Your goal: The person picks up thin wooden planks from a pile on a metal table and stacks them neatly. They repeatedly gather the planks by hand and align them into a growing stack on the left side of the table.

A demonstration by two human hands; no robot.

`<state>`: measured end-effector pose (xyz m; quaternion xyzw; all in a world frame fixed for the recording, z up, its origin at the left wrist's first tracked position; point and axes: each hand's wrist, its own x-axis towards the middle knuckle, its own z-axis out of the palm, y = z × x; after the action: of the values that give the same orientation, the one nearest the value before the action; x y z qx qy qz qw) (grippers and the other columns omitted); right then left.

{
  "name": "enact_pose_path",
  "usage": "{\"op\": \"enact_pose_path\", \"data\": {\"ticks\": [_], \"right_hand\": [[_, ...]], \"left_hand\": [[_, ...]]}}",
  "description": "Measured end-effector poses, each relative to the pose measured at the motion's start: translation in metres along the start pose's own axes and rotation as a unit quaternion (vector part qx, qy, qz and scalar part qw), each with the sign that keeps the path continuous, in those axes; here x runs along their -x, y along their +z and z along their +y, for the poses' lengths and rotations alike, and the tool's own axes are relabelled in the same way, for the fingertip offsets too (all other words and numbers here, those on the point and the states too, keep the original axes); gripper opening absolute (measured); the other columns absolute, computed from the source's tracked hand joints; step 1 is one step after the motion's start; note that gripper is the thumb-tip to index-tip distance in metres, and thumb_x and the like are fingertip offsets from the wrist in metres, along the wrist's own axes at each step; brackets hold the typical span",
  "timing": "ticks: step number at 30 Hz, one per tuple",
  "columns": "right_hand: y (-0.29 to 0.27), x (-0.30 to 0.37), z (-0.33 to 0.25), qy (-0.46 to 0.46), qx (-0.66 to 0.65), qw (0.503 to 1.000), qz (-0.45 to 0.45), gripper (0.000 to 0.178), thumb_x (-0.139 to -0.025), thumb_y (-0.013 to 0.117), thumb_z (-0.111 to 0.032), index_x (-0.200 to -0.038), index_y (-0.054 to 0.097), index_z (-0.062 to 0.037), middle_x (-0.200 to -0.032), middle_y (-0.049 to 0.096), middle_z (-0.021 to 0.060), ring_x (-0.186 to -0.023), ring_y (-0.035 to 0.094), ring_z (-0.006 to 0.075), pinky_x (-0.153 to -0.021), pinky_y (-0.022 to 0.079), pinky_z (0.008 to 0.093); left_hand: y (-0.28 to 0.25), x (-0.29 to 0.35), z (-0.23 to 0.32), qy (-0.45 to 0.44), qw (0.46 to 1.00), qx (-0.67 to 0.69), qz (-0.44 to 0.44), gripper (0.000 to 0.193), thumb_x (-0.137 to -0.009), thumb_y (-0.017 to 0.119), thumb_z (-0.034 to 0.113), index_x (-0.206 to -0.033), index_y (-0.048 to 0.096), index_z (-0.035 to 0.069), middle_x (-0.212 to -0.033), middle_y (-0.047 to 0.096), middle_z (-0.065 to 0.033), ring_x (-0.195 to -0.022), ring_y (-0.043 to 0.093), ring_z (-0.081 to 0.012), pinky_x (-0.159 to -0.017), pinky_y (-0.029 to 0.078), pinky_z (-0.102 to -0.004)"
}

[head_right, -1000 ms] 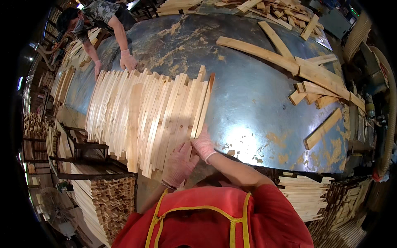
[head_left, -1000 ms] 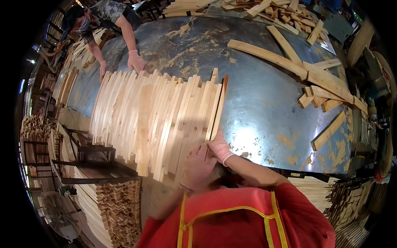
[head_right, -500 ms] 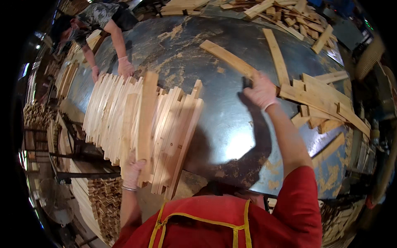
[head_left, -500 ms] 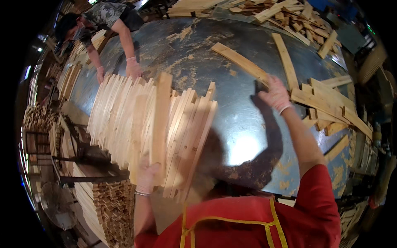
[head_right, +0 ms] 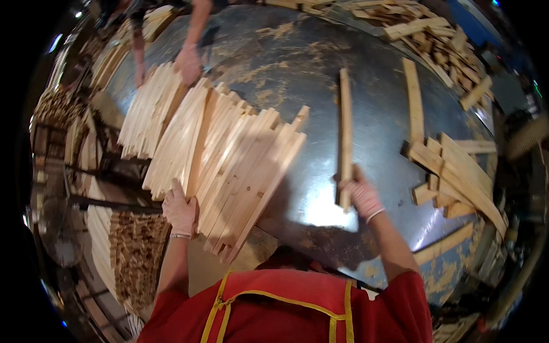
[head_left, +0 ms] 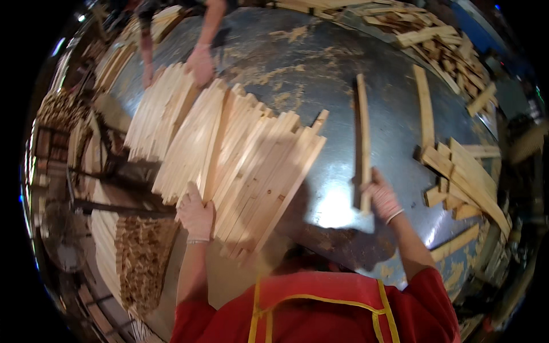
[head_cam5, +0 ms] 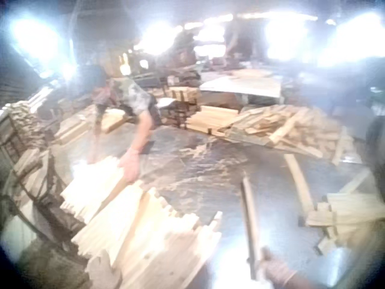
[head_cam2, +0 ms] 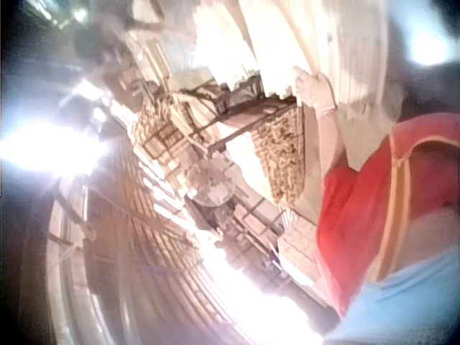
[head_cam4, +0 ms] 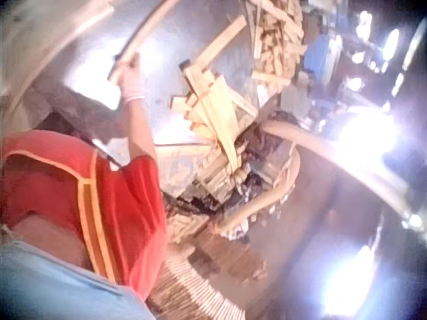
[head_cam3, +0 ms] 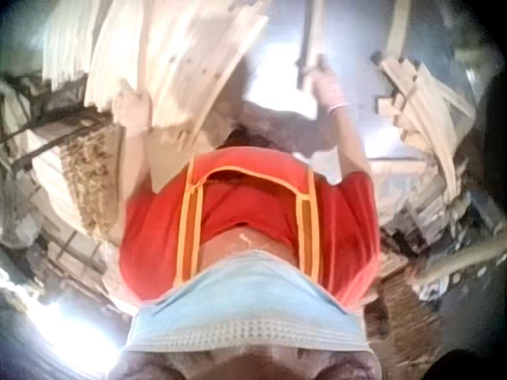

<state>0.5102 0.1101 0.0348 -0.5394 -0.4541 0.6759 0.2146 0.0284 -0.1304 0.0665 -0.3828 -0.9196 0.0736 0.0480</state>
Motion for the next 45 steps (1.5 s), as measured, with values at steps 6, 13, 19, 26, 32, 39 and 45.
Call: {"op": "enact_pose_path", "data": {"ticks": [6, 13, 19, 26, 32, 39, 45], "right_hand": [[0.143, 0.078, 0.126, 0.016, 0.308, 0.933, -0.184, 0.093, -0.096, 0.069, -0.045, -0.162, 0.030, 0.0098, -0.101, 0.073, 0.0149, -0.080, 0.071, 0.0288, -0.067, 0.058, 0.0418], [0.219, 0.042, 0.116, -0.331, 0.566, 0.700, -0.284, 0.073, -0.096, 0.062, -0.041, -0.155, 0.048, 0.0001, -0.103, 0.075, 0.0279, -0.089, 0.075, 0.0383, -0.085, 0.060, 0.0505], [-0.036, 0.014, -0.051, -0.292, 0.586, 0.754, 0.052, 0.059, -0.089, 0.078, -0.043, -0.131, 0.057, -0.0060, -0.117, 0.069, 0.0212, -0.115, 0.068, 0.0385, -0.098, 0.057, 0.0458], [-0.208, -0.005, -0.094, -0.015, 0.739, 0.673, 0.030, 0.111, -0.066, 0.090, -0.046, -0.163, 0.042, -0.0223, -0.162, 0.048, 0.0135, -0.151, 0.045, 0.0381, -0.119, 0.040, 0.0518], [-0.191, 0.009, -0.066, -0.097, 0.713, 0.694, -0.026, 0.096, -0.071, 0.087, -0.044, -0.155, 0.052, -0.0157, -0.148, 0.059, 0.0181, -0.138, 0.057, 0.0387, -0.112, 0.049, 0.0494], [-0.384, 0.031, -0.091, -0.155, 0.599, 0.692, 0.372, 0.089, -0.080, 0.079, -0.047, -0.155, 0.052, -0.0071, -0.160, 0.053, 0.0189, -0.149, 0.048, 0.0365, -0.126, 0.037, 0.0448], [-0.403, 0.005, -0.071, 0.054, 0.547, 0.707, 0.444, 0.096, -0.082, 0.079, -0.054, -0.162, 0.044, -0.0135, -0.167, 0.045, 0.0160, -0.153, 0.043, 0.0367, -0.126, 0.037, 0.0467]], "left_hand": [[-0.022, -0.030, -0.014, 0.005, 0.969, 0.238, -0.069, 0.059, -0.084, 0.076, 0.027, -0.133, 0.065, -0.004, -0.120, 0.073, -0.0278, -0.112, 0.070, -0.0452, -0.099, 0.054, -0.0506], [0.003, -0.055, -0.076, 0.094, 0.940, 0.318, -0.077, 0.069, -0.087, 0.073, 0.027, -0.149, 0.059, 0.000, -0.126, 0.072, -0.0293, -0.118, 0.069, -0.0485, -0.104, 0.054, -0.0509], [-0.028, -0.021, -0.018, 0.110, 0.991, 0.082, 0.001, 0.092, -0.091, 0.078, 0.038, -0.167, 0.037, 0.009, -0.162, 0.049, -0.0261, -0.144, 0.051, -0.0456, -0.121, 0.042, -0.0543], [-0.043, 0.059, 0.161, 0.364, 0.887, 0.265, -0.102, 0.098, -0.082, 0.087, 0.038, -0.164, 0.043, 0.006, -0.164, 0.045, -0.0222, -0.153, 0.041, -0.0399, -0.128, 0.033, -0.0498], [-0.045, 0.119, 0.336, 0.569, 0.795, 0.202, -0.054, 0.111, -0.071, 0.094, 0.042, -0.163, 0.042, 0.009, -0.162, 0.044, -0.0206, -0.152, 0.039, -0.0424, -0.125, 0.032, -0.0537], [-0.049, 0.134, 0.442, 0.582, 0.790, 0.087, -0.173, 0.114, -0.072, 0.091, 0.054, -0.163, 0.037, 0.013, -0.162, 0.044, -0.0150, -0.148, 0.043, -0.0368, -0.123, 0.032, -0.0525], [-0.035, 0.152, 0.406, 0.567, 0.770, 0.171, -0.236, 0.063, -0.091, 0.079, 0.036, -0.148, 0.057, 0.019, -0.095, 0.075, -0.0144, -0.088, 0.073, -0.0380, -0.078, 0.057, -0.0513]]}}
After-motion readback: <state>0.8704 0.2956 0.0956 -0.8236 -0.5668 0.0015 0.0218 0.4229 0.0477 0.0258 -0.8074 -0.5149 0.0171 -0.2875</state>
